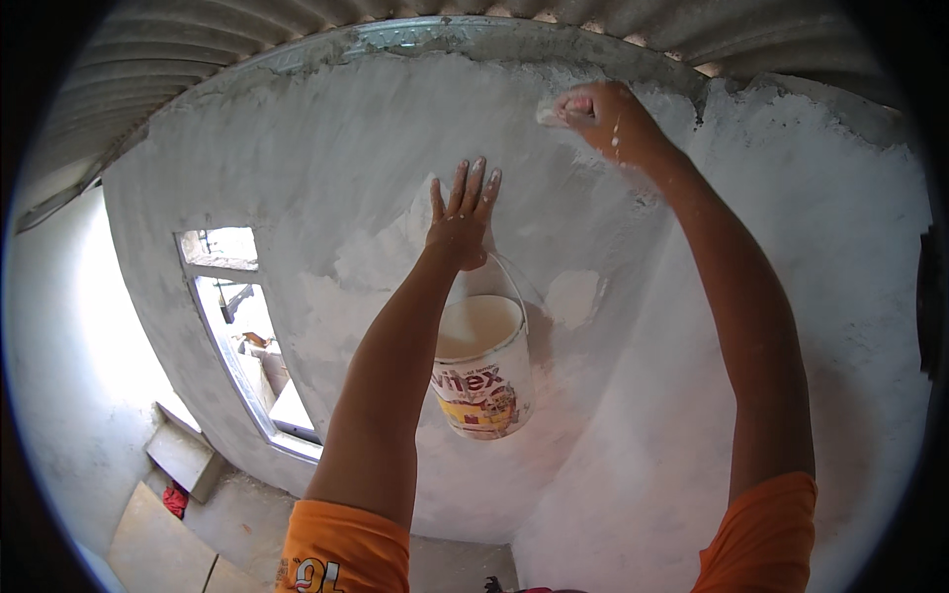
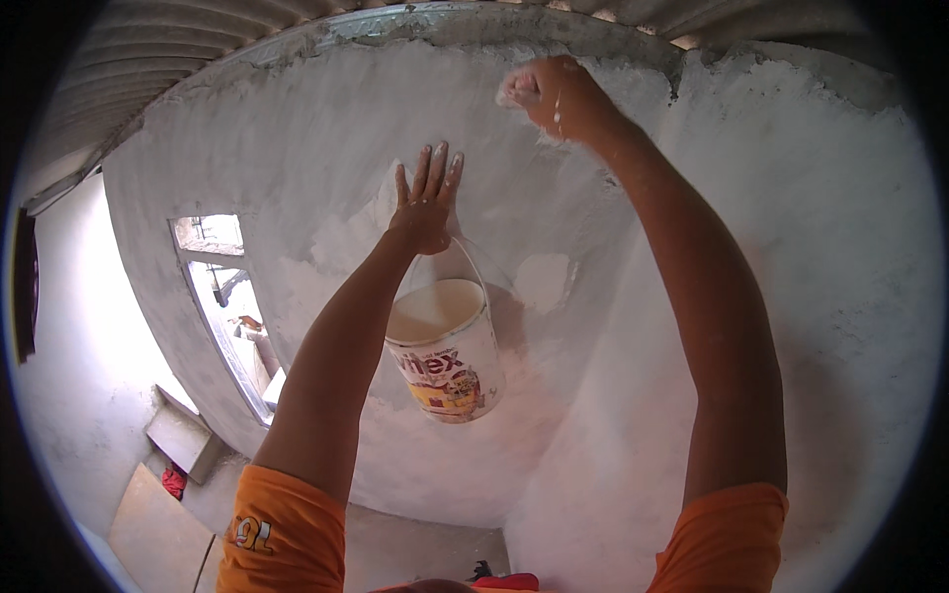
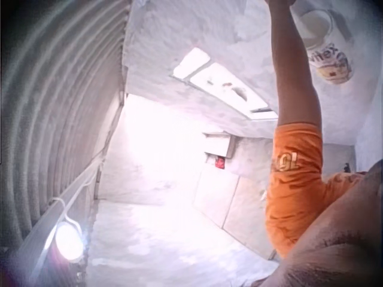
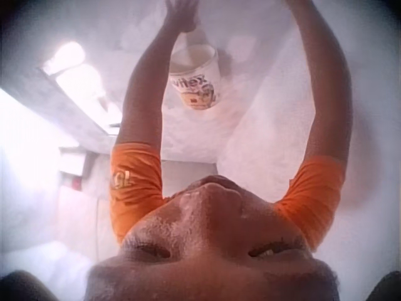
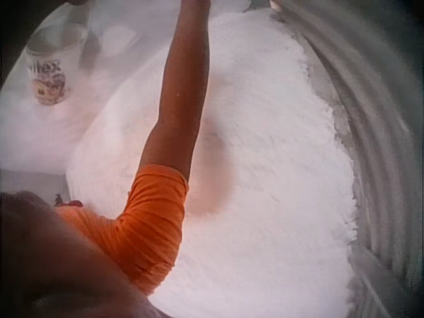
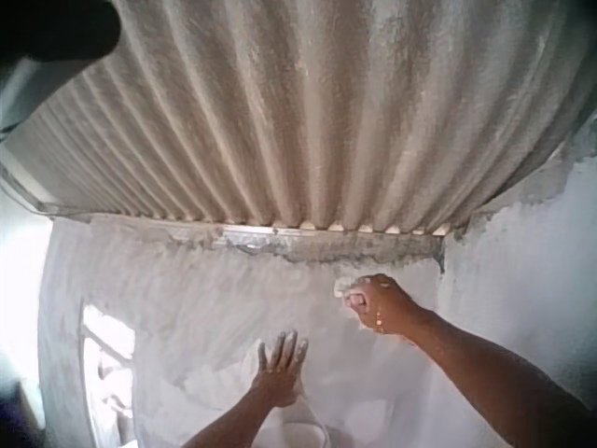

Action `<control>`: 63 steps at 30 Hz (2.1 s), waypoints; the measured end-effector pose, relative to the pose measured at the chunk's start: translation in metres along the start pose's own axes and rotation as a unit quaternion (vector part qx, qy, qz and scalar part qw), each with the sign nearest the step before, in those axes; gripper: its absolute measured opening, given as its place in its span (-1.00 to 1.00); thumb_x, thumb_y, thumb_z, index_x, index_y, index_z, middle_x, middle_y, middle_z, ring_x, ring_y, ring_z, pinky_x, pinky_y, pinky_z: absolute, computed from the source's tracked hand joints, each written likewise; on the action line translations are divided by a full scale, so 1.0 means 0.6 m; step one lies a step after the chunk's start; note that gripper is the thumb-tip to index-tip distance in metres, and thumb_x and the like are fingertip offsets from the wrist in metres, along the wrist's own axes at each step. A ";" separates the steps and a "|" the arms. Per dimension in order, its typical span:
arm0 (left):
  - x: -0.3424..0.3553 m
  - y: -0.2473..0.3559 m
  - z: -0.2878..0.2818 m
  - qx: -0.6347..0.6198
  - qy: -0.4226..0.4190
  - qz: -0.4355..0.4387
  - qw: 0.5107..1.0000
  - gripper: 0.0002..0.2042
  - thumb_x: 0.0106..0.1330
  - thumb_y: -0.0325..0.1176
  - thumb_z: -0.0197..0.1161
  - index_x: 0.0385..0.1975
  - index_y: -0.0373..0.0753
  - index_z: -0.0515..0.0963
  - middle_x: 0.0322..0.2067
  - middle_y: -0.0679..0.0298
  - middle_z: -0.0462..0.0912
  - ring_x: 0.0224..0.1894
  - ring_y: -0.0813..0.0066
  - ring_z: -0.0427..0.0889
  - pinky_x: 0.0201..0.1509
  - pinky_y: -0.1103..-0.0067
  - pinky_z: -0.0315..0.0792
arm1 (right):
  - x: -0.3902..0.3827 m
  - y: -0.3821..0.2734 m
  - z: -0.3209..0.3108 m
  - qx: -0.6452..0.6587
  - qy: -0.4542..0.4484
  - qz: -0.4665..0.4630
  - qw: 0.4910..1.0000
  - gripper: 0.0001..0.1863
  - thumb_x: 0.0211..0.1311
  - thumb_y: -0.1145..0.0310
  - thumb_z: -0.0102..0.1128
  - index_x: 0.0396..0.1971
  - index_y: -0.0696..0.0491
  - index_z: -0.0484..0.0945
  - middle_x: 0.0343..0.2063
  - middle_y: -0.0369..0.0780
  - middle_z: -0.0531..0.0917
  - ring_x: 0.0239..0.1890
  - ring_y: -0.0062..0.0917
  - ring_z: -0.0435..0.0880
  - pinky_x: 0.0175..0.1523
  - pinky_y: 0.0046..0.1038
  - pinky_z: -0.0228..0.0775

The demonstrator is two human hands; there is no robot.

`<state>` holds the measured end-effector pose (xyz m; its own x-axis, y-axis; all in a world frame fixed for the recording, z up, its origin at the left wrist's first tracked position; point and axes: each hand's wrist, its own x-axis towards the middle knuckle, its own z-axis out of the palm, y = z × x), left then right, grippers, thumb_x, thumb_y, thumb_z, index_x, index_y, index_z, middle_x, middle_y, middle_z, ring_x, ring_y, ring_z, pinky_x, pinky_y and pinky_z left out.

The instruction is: The person applies white plaster to a concrete wall using a brush, dipping the brush into a bucket of plaster and smoothing it onto the surface.

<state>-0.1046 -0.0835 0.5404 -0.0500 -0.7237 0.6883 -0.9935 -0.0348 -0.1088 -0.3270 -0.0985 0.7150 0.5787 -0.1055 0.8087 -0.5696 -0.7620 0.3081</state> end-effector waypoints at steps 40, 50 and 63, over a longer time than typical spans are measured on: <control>-0.012 -0.022 0.015 0.051 -0.018 -0.020 0.998 0.23 0.02 -0.30 0.46 0.54 0.05 -0.44 0.57 0.25 -0.49 0.59 0.19 -0.52 0.57 -0.03 -0.44 | -0.111 -0.075 -0.033 0.028 -0.219 0.153 0.963 -0.74 0.30 0.35 0.27 -0.08 0.12 0.70 -0.14 -0.11 0.74 -0.02 -0.30 0.67 0.14 -0.33 0.51; -0.007 -0.013 0.009 0.029 -0.031 -0.007 0.999 0.19 0.04 -0.33 0.41 0.54 0.05 -0.44 0.57 0.25 -0.50 0.59 0.19 -0.54 0.57 -0.03 -0.46 | -0.230 0.008 0.032 -0.024 -0.088 -0.065 0.994 -0.74 0.31 0.44 0.15 -0.06 0.18 0.65 -0.04 -0.06 0.70 0.01 -0.22 0.68 0.18 -0.28 0.52; -0.010 -0.009 0.004 0.016 -0.025 0.000 1.000 0.21 0.02 -0.29 0.42 0.54 0.07 -0.43 0.57 0.27 -0.49 0.59 0.21 -0.55 0.57 -0.02 -0.46 | -0.230 0.071 -0.012 -0.030 -0.092 -0.047 0.994 -0.79 0.29 0.39 0.26 -0.16 0.14 0.70 -0.16 -0.10 0.75 -0.16 -0.31 0.73 0.12 -0.32 0.53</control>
<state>-0.0989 -0.0805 0.5348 -0.0446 -0.7577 0.6511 -0.9895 -0.0564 -0.1334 -0.4352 -0.1115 0.6202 0.7244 -0.1550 0.6718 -0.5392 -0.7345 0.4120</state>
